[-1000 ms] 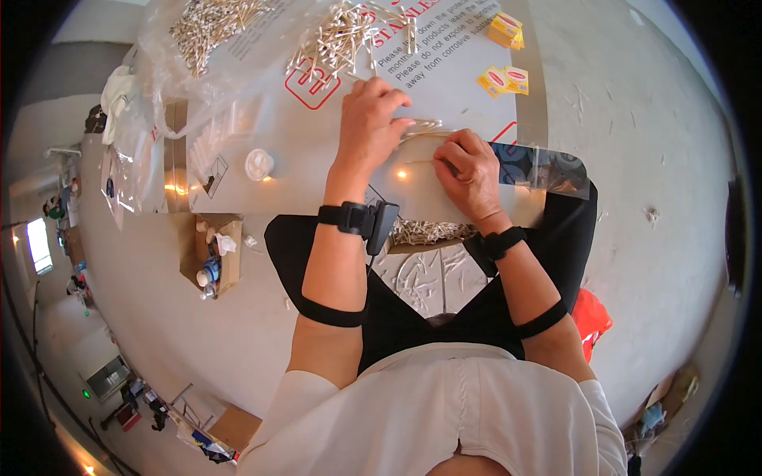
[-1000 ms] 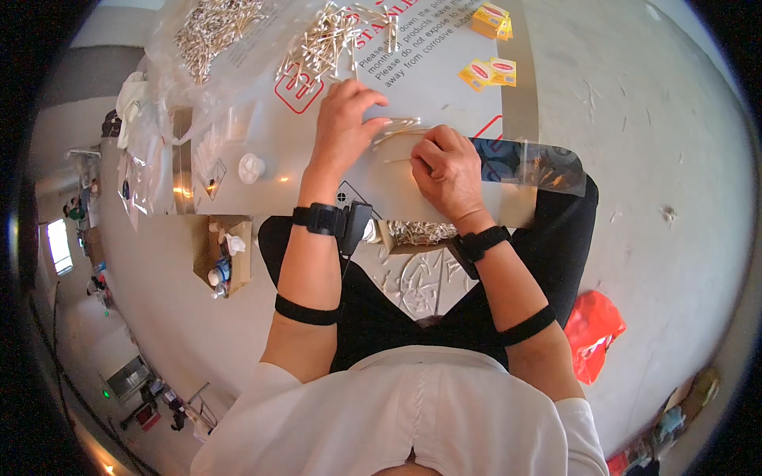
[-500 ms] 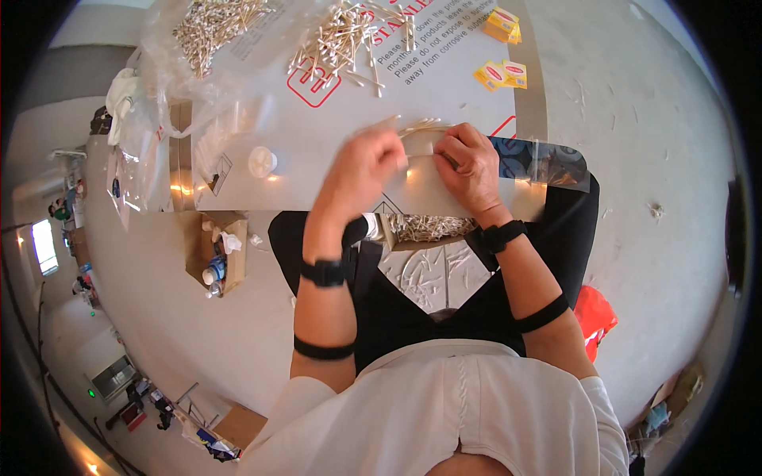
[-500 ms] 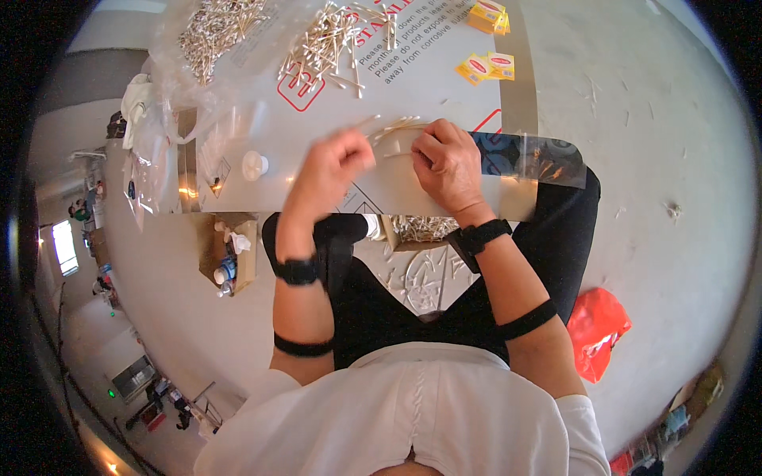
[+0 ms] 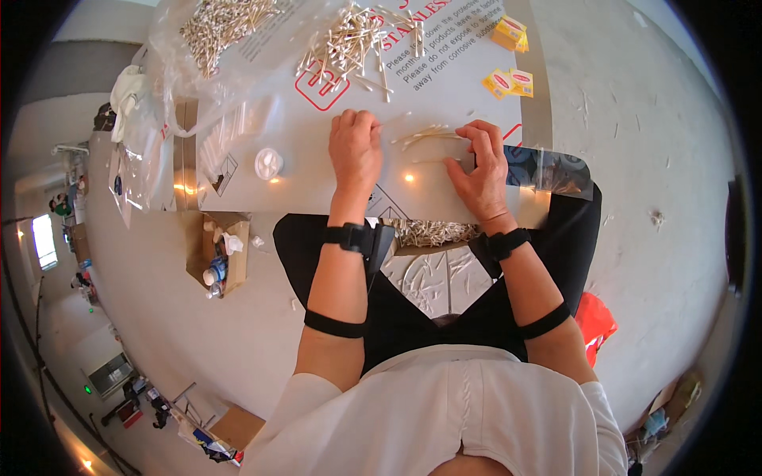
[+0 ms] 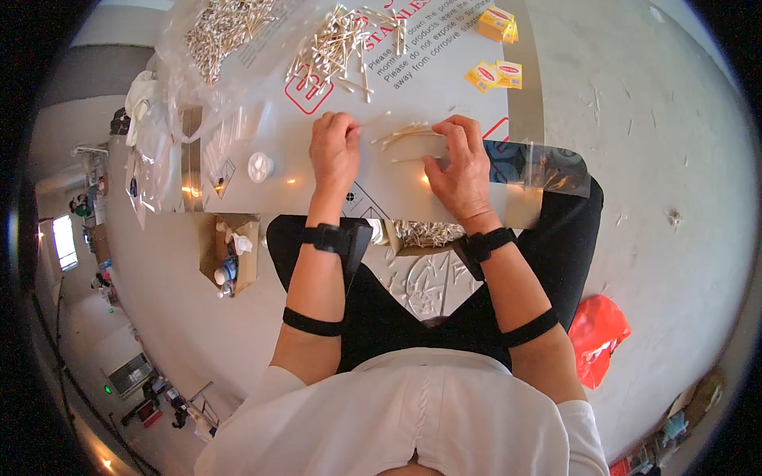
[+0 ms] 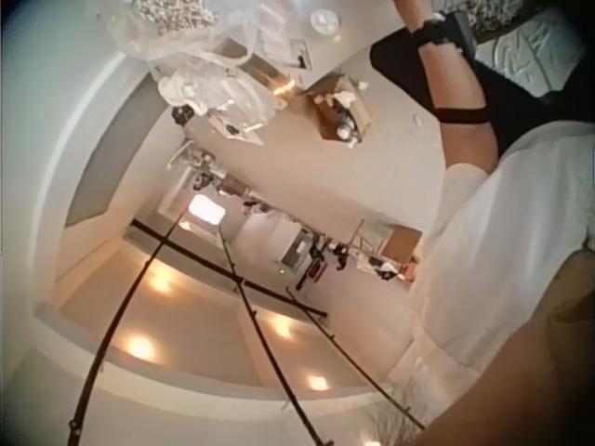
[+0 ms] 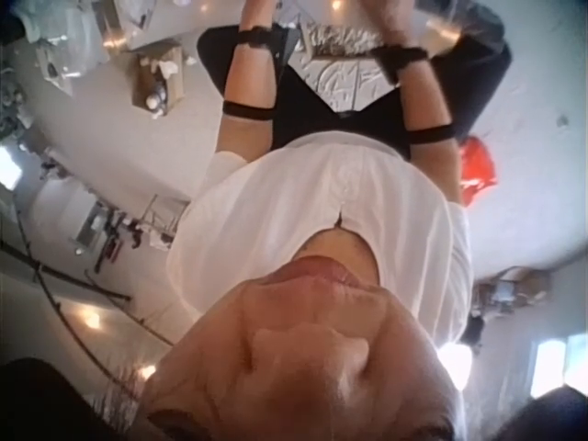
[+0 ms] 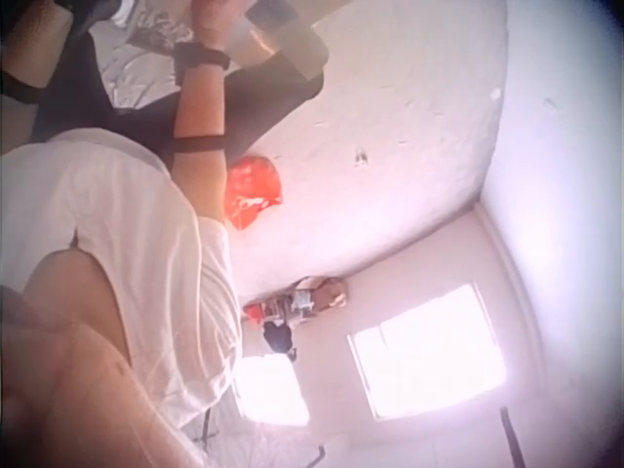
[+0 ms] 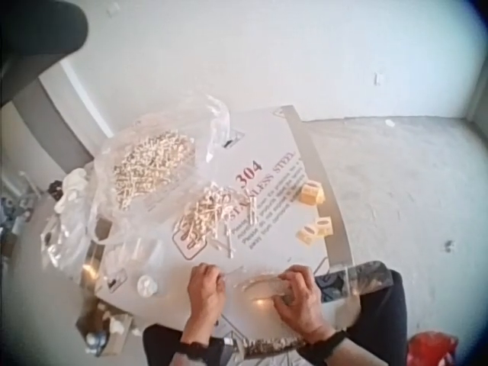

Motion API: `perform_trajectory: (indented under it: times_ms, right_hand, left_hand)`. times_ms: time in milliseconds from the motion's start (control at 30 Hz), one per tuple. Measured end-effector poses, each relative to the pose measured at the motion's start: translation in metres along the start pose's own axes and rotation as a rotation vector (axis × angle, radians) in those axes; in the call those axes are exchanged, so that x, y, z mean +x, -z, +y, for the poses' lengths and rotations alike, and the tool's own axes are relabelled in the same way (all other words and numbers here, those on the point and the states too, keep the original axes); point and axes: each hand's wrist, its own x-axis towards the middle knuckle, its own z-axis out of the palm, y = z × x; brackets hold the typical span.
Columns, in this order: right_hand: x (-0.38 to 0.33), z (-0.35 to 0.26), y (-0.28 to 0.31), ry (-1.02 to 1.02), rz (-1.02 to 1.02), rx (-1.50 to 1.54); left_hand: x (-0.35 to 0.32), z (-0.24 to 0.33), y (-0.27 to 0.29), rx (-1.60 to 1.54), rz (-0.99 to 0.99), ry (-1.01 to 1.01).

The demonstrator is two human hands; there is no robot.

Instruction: Counting cotton swabs and placing them into small plastic bags for individual packaging.

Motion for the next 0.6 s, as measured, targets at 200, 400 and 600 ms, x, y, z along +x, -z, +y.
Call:
perform_trajectory:
  times_ms: [200,400,600]
  right_hand:
    - [-0.003,0.006,0.004,-0.011,-0.009,-0.036]
    - [-0.001,0.003,0.002,-0.016,-0.022,0.020]
    - [-0.001,0.004,0.002,-0.024,-0.027,0.023]
  left_hand:
    - [0.012,0.038,-0.020,-0.172,-0.204,-0.159]
    - [0.053,0.017,-0.019,0.078,0.138,0.323]
    - [0.074,0.014,-0.013,0.290,-0.143,0.491]
